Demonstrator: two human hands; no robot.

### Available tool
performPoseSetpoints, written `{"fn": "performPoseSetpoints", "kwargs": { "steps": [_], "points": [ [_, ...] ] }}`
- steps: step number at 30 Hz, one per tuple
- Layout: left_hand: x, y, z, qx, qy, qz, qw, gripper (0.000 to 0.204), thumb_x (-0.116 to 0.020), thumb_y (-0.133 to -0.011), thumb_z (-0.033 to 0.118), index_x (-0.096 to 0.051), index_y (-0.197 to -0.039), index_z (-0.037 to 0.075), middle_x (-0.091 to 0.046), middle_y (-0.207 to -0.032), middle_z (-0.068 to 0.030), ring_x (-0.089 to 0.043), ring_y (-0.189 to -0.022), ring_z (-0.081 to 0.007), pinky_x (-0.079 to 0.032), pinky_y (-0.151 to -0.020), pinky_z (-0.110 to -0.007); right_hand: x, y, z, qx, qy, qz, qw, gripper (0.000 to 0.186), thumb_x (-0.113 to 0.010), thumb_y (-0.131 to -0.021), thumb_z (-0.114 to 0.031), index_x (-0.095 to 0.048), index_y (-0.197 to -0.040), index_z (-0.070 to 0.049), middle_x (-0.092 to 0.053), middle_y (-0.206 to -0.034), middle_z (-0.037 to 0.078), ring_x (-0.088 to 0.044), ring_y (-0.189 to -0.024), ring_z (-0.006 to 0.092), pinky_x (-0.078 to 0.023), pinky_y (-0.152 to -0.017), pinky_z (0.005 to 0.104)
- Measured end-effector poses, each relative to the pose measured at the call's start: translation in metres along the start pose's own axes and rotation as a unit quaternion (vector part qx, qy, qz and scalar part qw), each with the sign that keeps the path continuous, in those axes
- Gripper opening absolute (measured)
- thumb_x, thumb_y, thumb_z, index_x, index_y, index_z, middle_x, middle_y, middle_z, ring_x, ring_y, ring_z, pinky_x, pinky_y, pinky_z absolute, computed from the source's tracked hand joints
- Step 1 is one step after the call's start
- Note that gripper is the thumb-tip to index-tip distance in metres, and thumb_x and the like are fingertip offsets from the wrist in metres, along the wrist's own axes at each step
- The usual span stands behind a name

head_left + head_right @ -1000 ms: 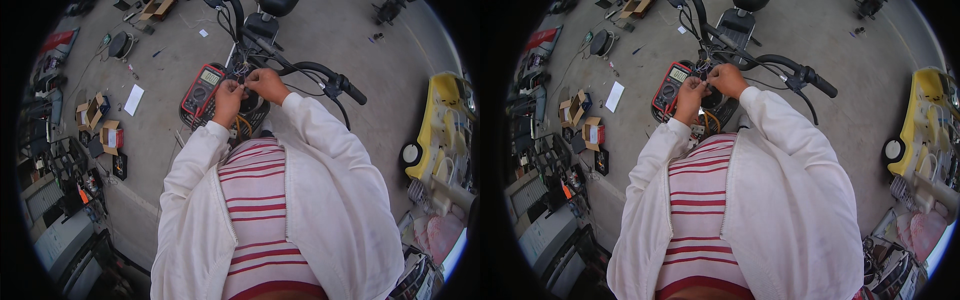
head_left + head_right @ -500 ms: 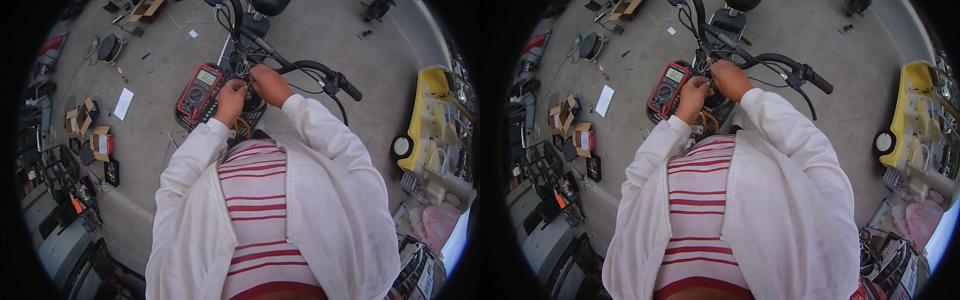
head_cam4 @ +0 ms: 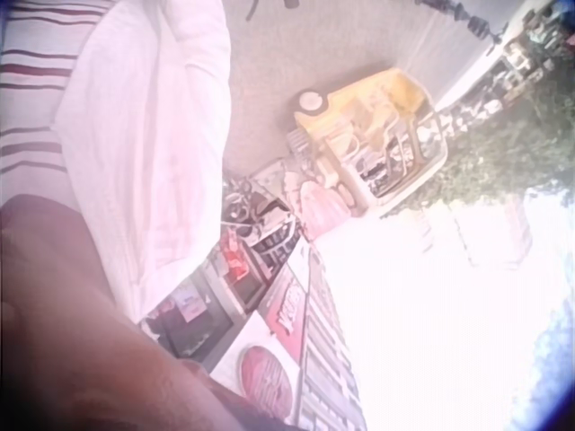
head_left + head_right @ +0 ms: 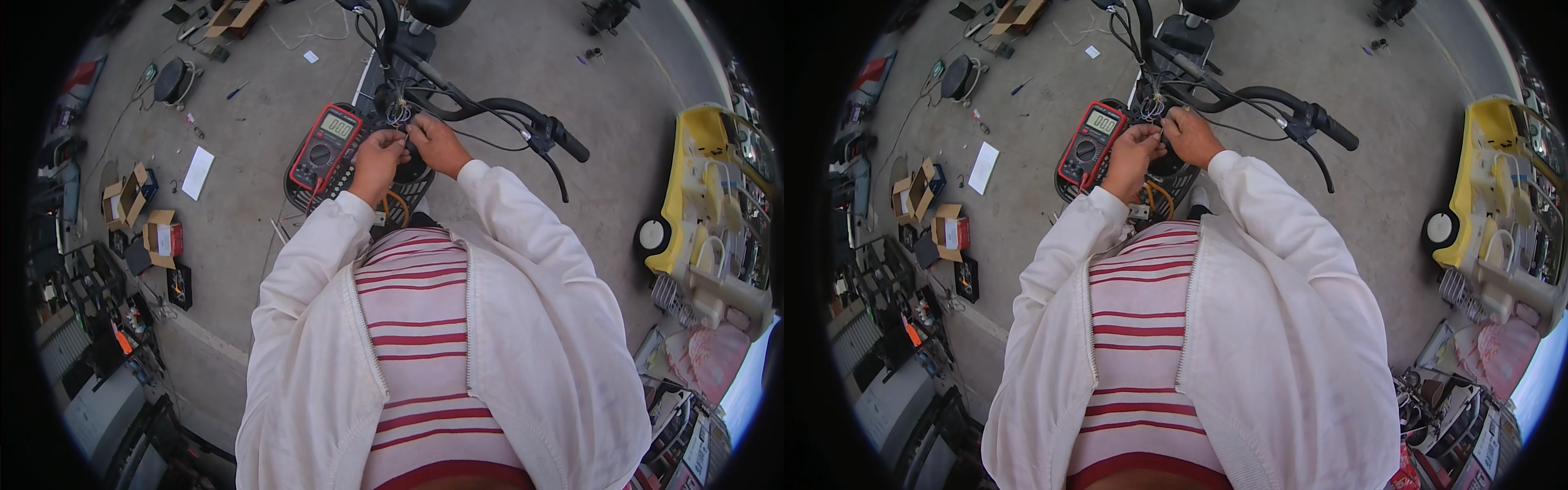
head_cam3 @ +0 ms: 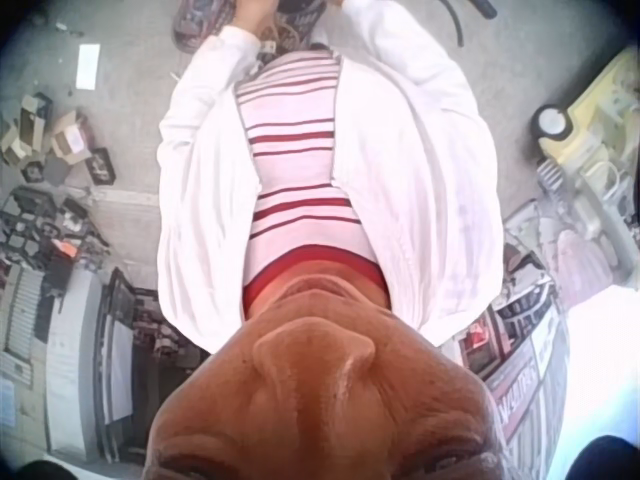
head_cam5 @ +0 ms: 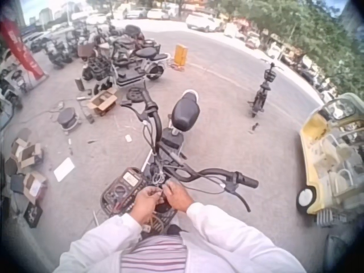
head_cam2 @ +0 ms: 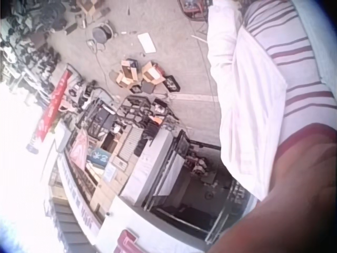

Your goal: The person uses a multimeter to test electrical continuity and voltage on wires and components attached to an electric bicycle. They connect and disconnect multimeter probes to various wires and a headlight unit, observing the multimeter display throughout.

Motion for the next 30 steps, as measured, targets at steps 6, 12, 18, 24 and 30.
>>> {"fn": "performPoseSetpoints", "kwargs": {
  "steps": [6,12,18,24,30],
  "points": [
    [0.0,0.0,0.0,0.001,0.007,-0.001,1.0,0.016,-0.057,-0.091,0.006,-0.059,-0.104,-0.002,-0.061,-0.091,-0.0059,-0.06,-0.074,-0.0131,-0.053,-0.071,-0.026,0.0,0.001,0.004,-0.022,-0.076,-0.025,0.997,0.016,-0.054,-0.092,-0.015,-0.05,-0.086,0.0,-0.05,-0.076,0.008,-0.047,-0.074,0.0164,-0.042,-0.071,0.0313],
    [0.001,0.0,0.001,-0.003,-0.02,0.001,1.0,0.016,-0.058,-0.09,0.006,-0.06,-0.103,-0.003,-0.061,-0.089,-0.005,-0.059,-0.074,-0.0123,-0.052,-0.07,-0.026,0.0,0.0,0.007,-0.045,-0.061,-0.014,0.997,0.018,-0.056,-0.09,-0.016,-0.054,-0.087,0.002,-0.056,-0.077,0.007,-0.048,-0.073,0.014,-0.043,-0.069,0.0306],
    [0.001,-0.001,0.003,0.003,-0.047,0.003,0.999,0.014,-0.059,-0.09,0.006,-0.061,-0.101,-0.002,-0.061,-0.087,-0.0039,-0.057,-0.071,-0.011,-0.05,-0.067,-0.025,-0.005,-0.005,0.016,-0.146,-0.067,0.044,0.986,0.026,-0.063,-0.08,-0.021,-0.064,-0.083,0.005,-0.066,-0.08,0.019,-0.064,-0.074,0.0288,-0.049,-0.069,0.0366],
    [0.003,0.0,0.006,0.026,-0.074,-0.024,0.997,0.013,-0.058,-0.091,0.006,-0.061,-0.101,-0.002,-0.06,-0.086,-0.0035,-0.057,-0.071,-0.0117,-0.05,-0.068,-0.025,0.001,-0.02,0.044,-0.149,-0.054,0.142,0.977,0.022,-0.062,-0.078,-0.017,-0.063,-0.08,0.005,-0.067,-0.073,0.016,-0.065,-0.07,0.0254,-0.05,-0.066,0.0354],
    [0.005,0.0,0.002,0.026,-0.032,-0.013,0.999,0.016,-0.056,-0.091,0.005,-0.059,-0.103,-0.004,-0.061,-0.088,-0.0071,-0.059,-0.072,-0.0132,-0.052,-0.068,-0.026,0.002,-0.008,0.028,-0.164,-0.11,0.075,0.977,0.01,-0.063,-0.074,-0.008,-0.06,-0.079,0.0,-0.065,-0.069,0.011,-0.063,-0.064,0.018,-0.049,-0.061,0.0304]
  ]
}}
Point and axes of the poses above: each hand's wrist, its own y-axis away from the middle knuckle, its own x-axis out of the back of the hand, z = x × y, the point moved 5 cm from there along -y, towards the middle knuckle
